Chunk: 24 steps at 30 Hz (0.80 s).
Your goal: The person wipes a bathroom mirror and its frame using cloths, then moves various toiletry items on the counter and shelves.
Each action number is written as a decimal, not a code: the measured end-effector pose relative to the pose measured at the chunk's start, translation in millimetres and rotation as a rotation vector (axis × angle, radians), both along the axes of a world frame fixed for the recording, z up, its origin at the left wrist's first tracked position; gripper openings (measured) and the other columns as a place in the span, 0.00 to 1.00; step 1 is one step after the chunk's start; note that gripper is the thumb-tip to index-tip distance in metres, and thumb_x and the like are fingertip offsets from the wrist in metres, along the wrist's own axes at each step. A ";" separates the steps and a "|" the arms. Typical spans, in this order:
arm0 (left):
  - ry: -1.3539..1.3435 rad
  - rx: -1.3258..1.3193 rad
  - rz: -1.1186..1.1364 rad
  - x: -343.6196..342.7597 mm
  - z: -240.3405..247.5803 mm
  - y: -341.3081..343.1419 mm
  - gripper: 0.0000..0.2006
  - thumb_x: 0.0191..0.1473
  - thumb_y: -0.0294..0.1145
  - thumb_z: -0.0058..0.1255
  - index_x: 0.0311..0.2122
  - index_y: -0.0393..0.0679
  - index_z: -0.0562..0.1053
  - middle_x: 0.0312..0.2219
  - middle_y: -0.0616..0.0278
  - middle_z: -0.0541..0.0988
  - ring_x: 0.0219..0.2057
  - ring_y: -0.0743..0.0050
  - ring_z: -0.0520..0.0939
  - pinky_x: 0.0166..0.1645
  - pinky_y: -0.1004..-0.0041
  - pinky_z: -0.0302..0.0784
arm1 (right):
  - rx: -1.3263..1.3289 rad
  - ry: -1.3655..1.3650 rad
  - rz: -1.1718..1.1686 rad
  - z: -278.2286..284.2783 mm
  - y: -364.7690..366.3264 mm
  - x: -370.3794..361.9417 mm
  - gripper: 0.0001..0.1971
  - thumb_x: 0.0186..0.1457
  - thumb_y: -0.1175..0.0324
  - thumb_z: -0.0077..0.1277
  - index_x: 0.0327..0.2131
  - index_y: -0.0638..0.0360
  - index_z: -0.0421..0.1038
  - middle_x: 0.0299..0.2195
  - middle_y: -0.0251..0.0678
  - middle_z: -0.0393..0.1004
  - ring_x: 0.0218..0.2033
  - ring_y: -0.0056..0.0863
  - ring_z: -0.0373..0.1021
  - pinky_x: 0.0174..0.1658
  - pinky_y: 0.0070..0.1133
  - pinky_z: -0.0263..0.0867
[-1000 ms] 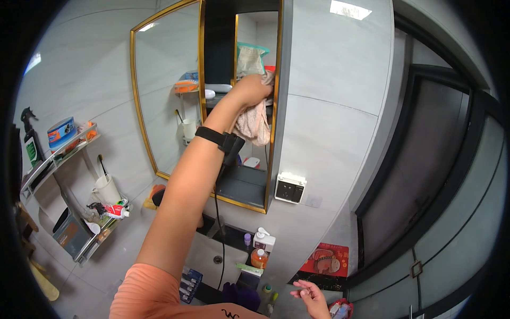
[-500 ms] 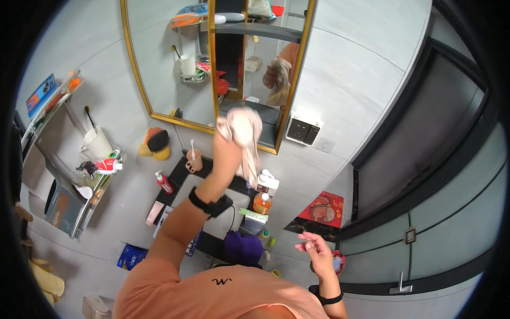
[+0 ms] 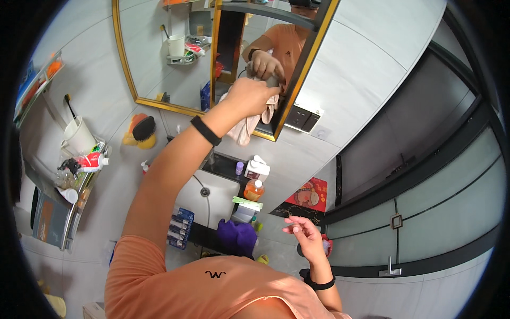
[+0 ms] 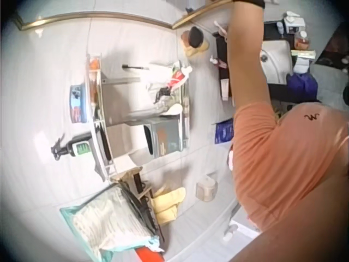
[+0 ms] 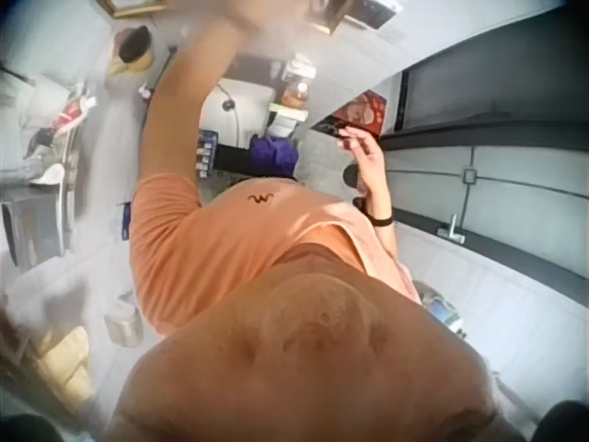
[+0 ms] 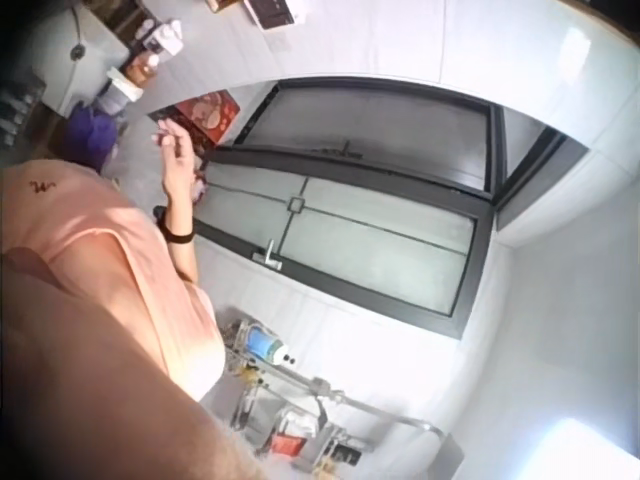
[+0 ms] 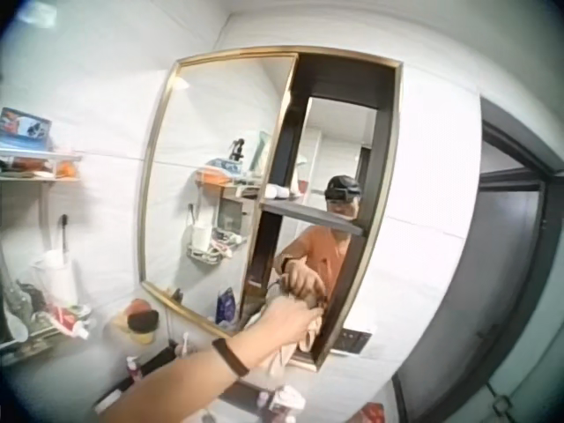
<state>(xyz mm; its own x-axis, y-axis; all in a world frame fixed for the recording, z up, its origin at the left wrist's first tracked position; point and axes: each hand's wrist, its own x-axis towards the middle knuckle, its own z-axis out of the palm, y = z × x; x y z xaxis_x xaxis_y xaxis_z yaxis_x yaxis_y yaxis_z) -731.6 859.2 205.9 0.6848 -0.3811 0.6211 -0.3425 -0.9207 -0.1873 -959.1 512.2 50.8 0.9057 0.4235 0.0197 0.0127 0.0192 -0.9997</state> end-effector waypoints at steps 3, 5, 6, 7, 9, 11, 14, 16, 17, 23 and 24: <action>0.086 -0.022 -0.051 17.3 -10.4 -9.3 0.17 0.46 0.37 0.60 0.44 0.54 0.78 0.31 0.61 0.81 0.31 0.56 0.84 0.34 0.62 0.80 | -0.004 0.013 -0.072 -7.5 -7.9 -3.0 0.14 0.67 0.74 0.44 0.54 0.63 0.68 0.50 0.43 0.76 0.44 0.32 0.77 0.50 0.29 0.72; 0.049 -0.066 -0.091 16.5 -23.1 -12.4 0.18 0.45 0.36 0.62 0.44 0.53 0.78 0.34 0.61 0.81 0.32 0.56 0.84 0.35 0.61 0.80 | 0.040 0.034 -0.089 -12.1 -16.0 -5.0 0.14 0.68 0.73 0.45 0.54 0.63 0.68 0.51 0.42 0.76 0.44 0.28 0.76 0.51 0.25 0.71; 0.012 -0.119 -0.122 13.9 -29.7 -13.8 0.19 0.44 0.36 0.63 0.44 0.52 0.77 0.37 0.61 0.81 0.34 0.57 0.85 0.36 0.61 0.80 | 0.048 0.042 -0.101 -14.4 -17.3 -6.6 0.14 0.68 0.73 0.45 0.54 0.63 0.68 0.51 0.42 0.76 0.44 0.28 0.76 0.51 0.25 0.71; 0.037 -0.192 -0.129 13.2 -34.5 -15.3 0.20 0.44 0.35 0.63 0.45 0.51 0.75 0.41 0.62 0.79 0.37 0.57 0.84 0.38 0.59 0.79 | 0.047 0.054 -0.112 -15.8 -17.7 -6.3 0.14 0.68 0.72 0.45 0.54 0.64 0.68 0.51 0.42 0.76 0.44 0.28 0.76 0.51 0.25 0.71; 0.000 -0.237 -0.153 14.9 -41.7 -15.5 0.20 0.45 0.35 0.63 0.46 0.50 0.75 0.41 0.62 0.80 0.38 0.57 0.84 0.39 0.59 0.79 | 0.035 0.074 -0.106 -18.4 -17.1 -3.0 0.14 0.69 0.71 0.44 0.54 0.64 0.68 0.50 0.41 0.76 0.44 0.27 0.76 0.51 0.24 0.70; 0.018 -0.344 -0.150 14.3 -44.3 -20.6 0.19 0.47 0.35 0.62 0.46 0.50 0.74 0.40 0.61 0.81 0.42 0.56 0.83 0.44 0.59 0.78 | 0.023 0.075 -0.096 -17.0 -12.6 2.4 0.14 0.69 0.71 0.44 0.54 0.64 0.68 0.50 0.41 0.76 0.44 0.27 0.76 0.51 0.24 0.70; 0.178 -0.461 -0.130 11.1 -39.4 -19.6 0.21 0.49 0.35 0.59 0.50 0.52 0.74 0.38 0.61 0.81 0.44 0.54 0.82 0.47 0.60 0.77 | 0.029 0.075 -0.066 -12.6 -0.8 13.0 0.14 0.69 0.72 0.44 0.54 0.63 0.68 0.50 0.40 0.76 0.44 0.25 0.76 0.51 0.23 0.69; 0.236 -0.481 -0.140 12.5 -39.6 -14.6 0.23 0.51 0.36 0.58 0.55 0.53 0.72 0.43 0.60 0.80 0.47 0.52 0.80 0.51 0.60 0.76 | 0.038 0.061 -0.022 -12.6 8.3 22.4 0.14 0.69 0.72 0.44 0.54 0.63 0.68 0.50 0.39 0.76 0.44 0.24 0.75 0.51 0.23 0.69; 0.270 -0.480 -0.162 13.7 -37.7 -13.2 0.24 0.51 0.38 0.58 0.56 0.53 0.72 0.46 0.59 0.78 0.48 0.51 0.79 0.51 0.60 0.76 | 0.032 0.067 -0.008 -11.1 12.6 27.2 0.14 0.68 0.72 0.44 0.54 0.63 0.68 0.50 0.38 0.76 0.44 0.23 0.75 0.51 0.22 0.69; 0.342 -0.438 -0.137 15.2 -36.0 -18.9 0.23 0.51 0.37 0.59 0.55 0.53 0.71 0.51 0.61 0.75 0.50 0.52 0.79 0.51 0.59 0.77 | 0.063 0.053 0.077 -11.3 34.5 31.9 0.13 0.68 0.71 0.44 0.53 0.63 0.69 0.50 0.39 0.76 0.44 0.24 0.76 0.51 0.23 0.70; 0.331 -0.438 -0.133 13.8 -36.5 -22.0 0.23 0.51 0.37 0.59 0.54 0.53 0.70 0.50 0.61 0.77 0.50 0.52 0.79 0.51 0.58 0.77 | 0.061 0.054 0.066 -11.7 35.7 30.7 0.13 0.68 0.71 0.45 0.52 0.63 0.70 0.49 0.39 0.77 0.43 0.25 0.76 0.51 0.24 0.70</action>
